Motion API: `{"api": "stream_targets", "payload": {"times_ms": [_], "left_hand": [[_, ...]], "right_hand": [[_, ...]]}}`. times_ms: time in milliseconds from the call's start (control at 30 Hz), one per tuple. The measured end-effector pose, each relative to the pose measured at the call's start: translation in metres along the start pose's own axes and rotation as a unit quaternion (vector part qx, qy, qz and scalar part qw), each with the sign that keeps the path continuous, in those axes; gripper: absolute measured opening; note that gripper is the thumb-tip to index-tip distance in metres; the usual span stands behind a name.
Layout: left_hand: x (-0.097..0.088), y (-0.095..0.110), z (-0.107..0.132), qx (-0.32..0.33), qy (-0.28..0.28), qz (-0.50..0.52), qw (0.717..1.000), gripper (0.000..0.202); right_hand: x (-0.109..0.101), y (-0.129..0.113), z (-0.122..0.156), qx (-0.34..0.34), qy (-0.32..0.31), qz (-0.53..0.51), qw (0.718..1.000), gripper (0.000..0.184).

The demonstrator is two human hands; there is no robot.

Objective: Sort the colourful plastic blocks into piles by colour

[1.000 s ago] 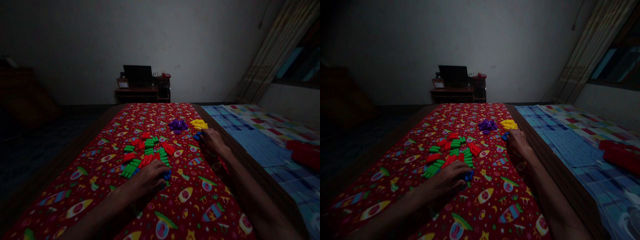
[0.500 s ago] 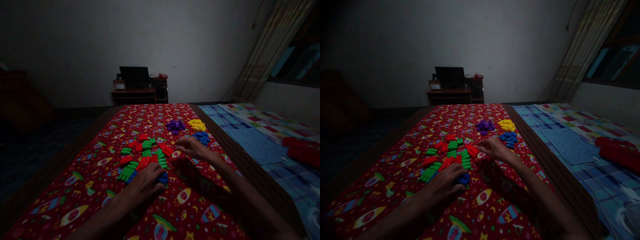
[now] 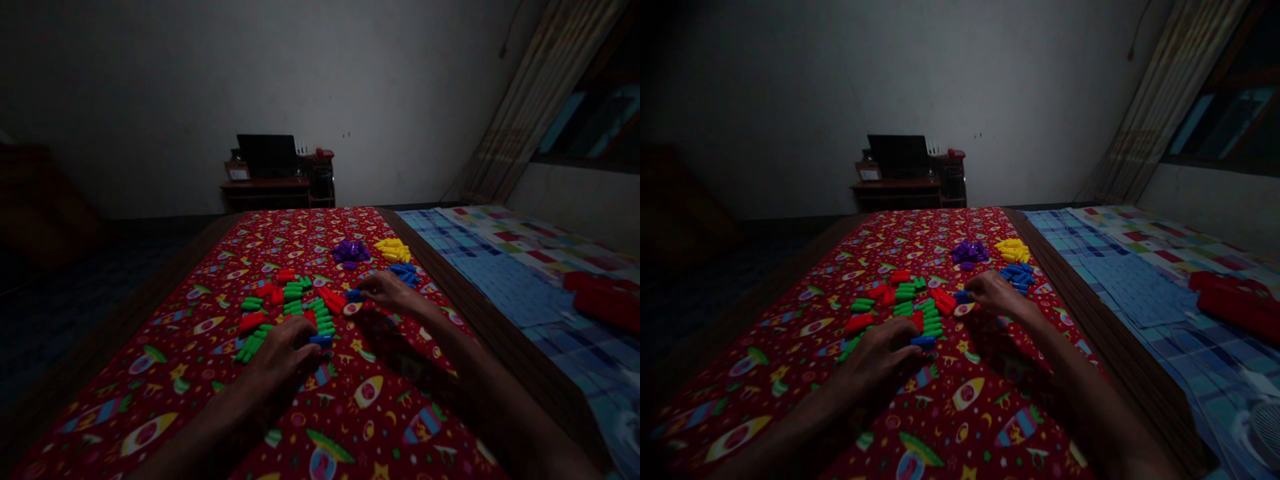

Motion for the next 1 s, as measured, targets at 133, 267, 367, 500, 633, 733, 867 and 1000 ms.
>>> {"api": "stream_targets", "payload": {"times_ms": [133, 267, 367, 500, 633, 733, 867, 1000], "left_hand": [[0.003, -0.001, -0.002, 0.014, -0.012, -0.003, 1.000, 0.010], [0.003, 0.004, -0.003, 0.002, -0.005, -0.008, 1.000, 0.006], [0.002, 0.008, -0.004, -0.003, 0.003, -0.003, 1.000, 0.004], [0.000, 0.009, -0.006, -0.001, 0.023, 0.030, 0.999, 0.007], [-0.003, 0.006, -0.009, -0.004, 0.064, 0.063, 0.996, 0.012], [-0.003, 0.006, -0.008, 0.005, 0.080, 0.086, 0.993, 0.014], [-0.010, 0.004, -0.006, 0.037, 0.107, 0.073, 0.991, 0.017], [-0.034, 0.000, -0.010, 0.086, 0.148, -0.009, 0.985, 0.019]], "right_hand": [[-0.019, 0.067, 0.004, 0.119, 0.022, 0.075, 0.990, 0.024], [-0.019, 0.108, 0.014, 0.186, 0.021, 0.129, 0.974, 0.022], [-0.027, 0.115, 0.018, 0.234, 0.099, 0.164, 0.953, 0.025], [-0.028, 0.073, 0.011, 0.148, 0.143, 0.077, 0.976, 0.028], [0.000, -0.020, 0.009, -0.060, 0.035, -0.104, 0.992, 0.034], [0.020, -0.072, 0.017, -0.169, -0.018, -0.104, 0.980, 0.026], [0.015, -0.049, 0.008, -0.140, 0.021, -0.049, 0.989, 0.021], [-0.019, 0.057, 0.001, 0.027, 0.127, -0.049, 0.990, 0.027]]}}
Point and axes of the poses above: each hand's wrist, its own z-axis away from the middle knuckle, its own x-axis out of the palm, y = z × x, the point moved 6 cm from there along -z, towards the middle knuckle, and after that the axes turned 11 degrees about z, right-handed, at the moved point
